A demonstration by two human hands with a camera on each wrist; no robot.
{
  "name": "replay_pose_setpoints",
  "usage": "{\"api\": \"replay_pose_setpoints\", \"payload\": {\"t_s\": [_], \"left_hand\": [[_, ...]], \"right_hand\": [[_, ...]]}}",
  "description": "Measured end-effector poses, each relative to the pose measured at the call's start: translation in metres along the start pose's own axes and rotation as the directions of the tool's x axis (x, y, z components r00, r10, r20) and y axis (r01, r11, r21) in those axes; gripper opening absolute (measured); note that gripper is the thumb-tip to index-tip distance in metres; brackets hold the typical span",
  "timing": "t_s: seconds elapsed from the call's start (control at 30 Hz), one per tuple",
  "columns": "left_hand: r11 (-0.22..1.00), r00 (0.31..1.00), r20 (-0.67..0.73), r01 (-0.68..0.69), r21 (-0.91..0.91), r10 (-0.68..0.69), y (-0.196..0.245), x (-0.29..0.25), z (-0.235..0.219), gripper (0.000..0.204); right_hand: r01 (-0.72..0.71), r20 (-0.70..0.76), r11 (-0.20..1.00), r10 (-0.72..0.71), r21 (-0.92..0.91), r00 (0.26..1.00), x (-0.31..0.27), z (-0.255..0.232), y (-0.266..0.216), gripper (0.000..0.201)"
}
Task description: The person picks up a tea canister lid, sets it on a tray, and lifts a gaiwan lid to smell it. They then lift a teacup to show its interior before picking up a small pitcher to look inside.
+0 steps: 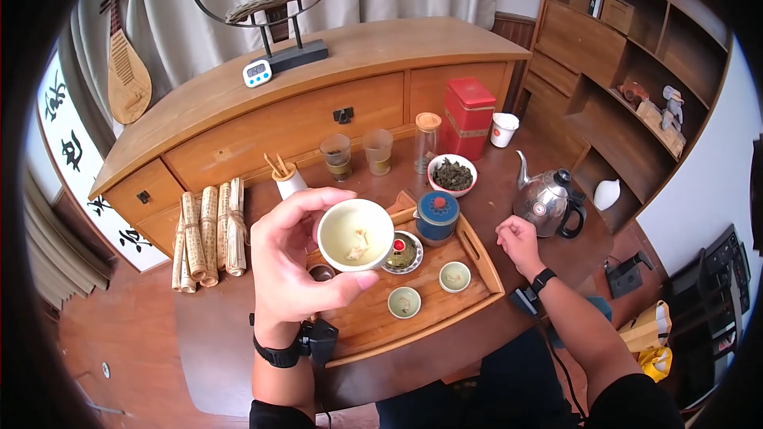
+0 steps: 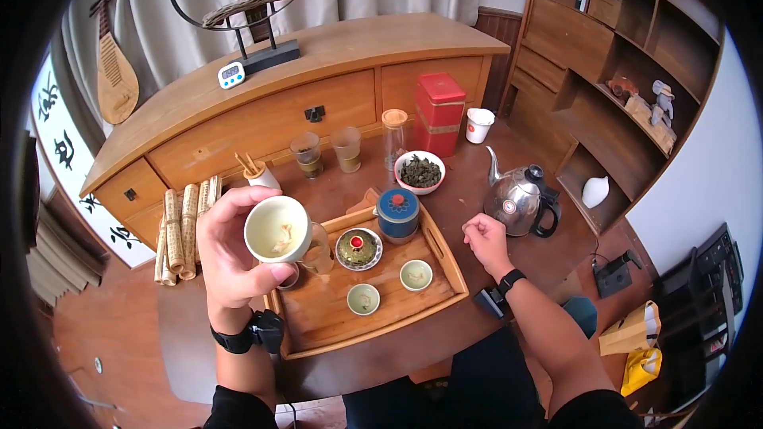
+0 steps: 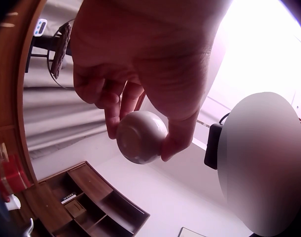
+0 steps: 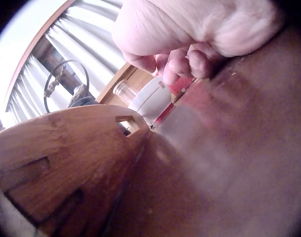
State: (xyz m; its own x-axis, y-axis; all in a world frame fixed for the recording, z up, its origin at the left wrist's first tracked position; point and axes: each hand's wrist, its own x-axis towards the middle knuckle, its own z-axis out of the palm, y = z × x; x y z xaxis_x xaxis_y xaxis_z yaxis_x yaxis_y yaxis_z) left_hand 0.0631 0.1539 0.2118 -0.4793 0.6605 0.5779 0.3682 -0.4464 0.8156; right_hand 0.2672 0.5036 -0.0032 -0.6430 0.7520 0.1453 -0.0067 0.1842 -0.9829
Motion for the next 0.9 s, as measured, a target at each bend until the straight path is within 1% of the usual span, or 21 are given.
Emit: {"api": "replay_pose_setpoints", "payload": {"t_s": [0.07,0.2,0.27,0.4,0.47,0.57,0.6,0.63,0.67,0.7,0.77,0.83,0.9], "left_hand": [[0.999,1.000,-0.010,-0.003,-0.037,0.003,-0.002,0.001,0.000,0.069],[1.000,1.000,-0.018,0.009,-0.018,-0.010,-0.001,0.004,0.003,0.069],[0.999,1.000,-0.006,0.015,0.041,-0.014,-0.001,0.004,0.002,0.069],[0.998,0.999,-0.041,-0.011,0.061,0.014,-0.001,0.006,0.005,0.068],[0.991,0.999,-0.032,-0.030,0.132,0.035,-0.004,0.005,0.001,0.067],[0.989,0.997,-0.050,-0.049,0.142,0.057,-0.006,0.005,0.000,0.068],[0.988,0.996,-0.060,-0.052,0.143,0.061,-0.004,0.004,0.000,0.068],[0.993,0.998,-0.060,-0.021,0.113,0.028,-0.002,0.004,0.000,0.069],[0.997,0.998,-0.055,0.012,0.078,-0.007,-0.001,0.003,0.001,0.069],[0.997,0.998,-0.054,0.013,0.070,-0.009,-0.002,0.003,0.002,0.069],[0.995,0.999,-0.033,0.008,0.098,-0.005,-0.003,0.002,0.000,0.070],[0.995,1.000,-0.020,0.014,0.096,-0.013,-0.001,0.001,-0.001,0.070],[0.999,0.999,-0.043,0.034,0.019,-0.033,0.002,0.001,0.001,0.070]], "right_hand": [[0.003,-0.005,1.000,-0.003,0.005,1.000,-0.001,-0.001,0.000,0.010],[0.004,0.001,1.000,-0.004,-0.004,1.000,0.000,-0.002,0.002,0.011],[0.001,-0.001,1.000,-0.001,-0.022,1.000,-0.001,-0.001,0.003,0.011],[0.020,0.005,0.999,-0.020,-0.027,1.000,0.002,-0.001,0.008,0.011],[0.031,0.010,0.999,-0.031,-0.021,0.999,0.000,-0.001,0.005,0.011],[0.032,0.006,0.997,-0.031,-0.069,0.999,0.001,-0.001,0.005,0.011],[0.039,0.006,0.998,-0.038,-0.055,0.999,0.001,0.000,0.004,0.011],[0.042,0.014,0.997,-0.041,-0.060,0.999,0.002,0.002,0.007,0.011],[0.089,0.019,0.995,-0.088,-0.044,0.996,0.004,0.002,0.012,0.011],[0.134,0.018,0.991,-0.134,-0.029,0.991,0.004,0.001,0.017,0.011],[0.130,0.019,0.991,-0.129,-0.031,0.991,0.002,0.000,0.016,0.010],[0.159,0.036,0.985,-0.157,-0.064,0.987,0.002,0.002,0.013,0.010],[0.162,0.039,0.985,-0.160,-0.054,0.986,0.002,0.003,0.010,0.010]]}}
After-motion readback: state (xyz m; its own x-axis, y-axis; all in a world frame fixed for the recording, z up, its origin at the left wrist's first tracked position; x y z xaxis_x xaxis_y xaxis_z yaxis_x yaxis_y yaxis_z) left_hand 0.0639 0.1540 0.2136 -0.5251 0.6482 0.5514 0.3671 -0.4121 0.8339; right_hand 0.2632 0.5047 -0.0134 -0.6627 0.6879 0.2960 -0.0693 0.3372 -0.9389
